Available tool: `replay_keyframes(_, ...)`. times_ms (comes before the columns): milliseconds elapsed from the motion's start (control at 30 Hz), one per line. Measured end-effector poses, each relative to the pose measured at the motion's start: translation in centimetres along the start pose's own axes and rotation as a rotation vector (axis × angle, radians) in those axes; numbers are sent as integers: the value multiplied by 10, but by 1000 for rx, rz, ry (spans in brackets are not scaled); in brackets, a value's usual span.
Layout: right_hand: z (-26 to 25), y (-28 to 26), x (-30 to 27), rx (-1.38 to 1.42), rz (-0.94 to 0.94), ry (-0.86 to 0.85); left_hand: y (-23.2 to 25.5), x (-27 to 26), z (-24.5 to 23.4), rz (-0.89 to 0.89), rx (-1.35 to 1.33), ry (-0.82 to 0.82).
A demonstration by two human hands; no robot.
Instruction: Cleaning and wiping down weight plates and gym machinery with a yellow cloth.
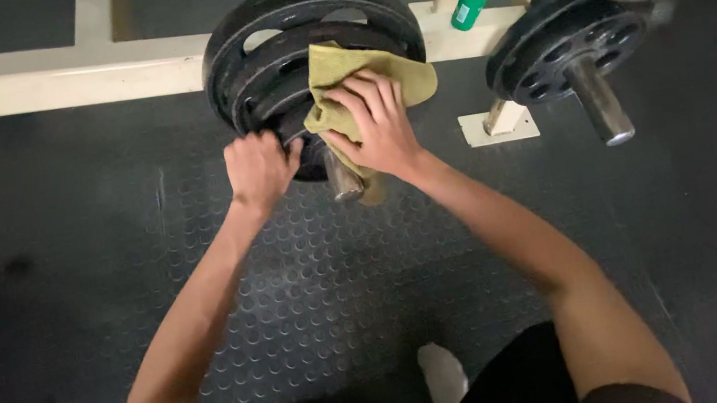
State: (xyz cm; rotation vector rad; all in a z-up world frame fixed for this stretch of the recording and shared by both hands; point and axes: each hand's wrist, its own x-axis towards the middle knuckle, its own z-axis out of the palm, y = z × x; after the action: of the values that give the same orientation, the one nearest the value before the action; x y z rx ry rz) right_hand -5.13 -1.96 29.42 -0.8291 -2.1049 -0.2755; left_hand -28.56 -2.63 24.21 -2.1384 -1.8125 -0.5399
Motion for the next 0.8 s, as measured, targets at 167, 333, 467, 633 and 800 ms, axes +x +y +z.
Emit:
replay_keyframes(167, -13, -8, -3, -19, 47, 11, 11, 9, -23, -46, 28, -148)
replay_keyframes(333, -17, -8, -2, -53, 24, -22, 15, 16, -46, -39, 100, -313)
replay_keyframes(467, -19, -5, 6, -103, -28, -15, 18, 15, -44, 0, 131, -301)
replay_keyframes(633, -19, -11, 16, -95, 30, -16, 16, 7, -41, 18, 128, -186)
replay_keyframes(800, -11, 8, 6, -92, 140, 41, 36, 27, -69, 67, 186, -274)
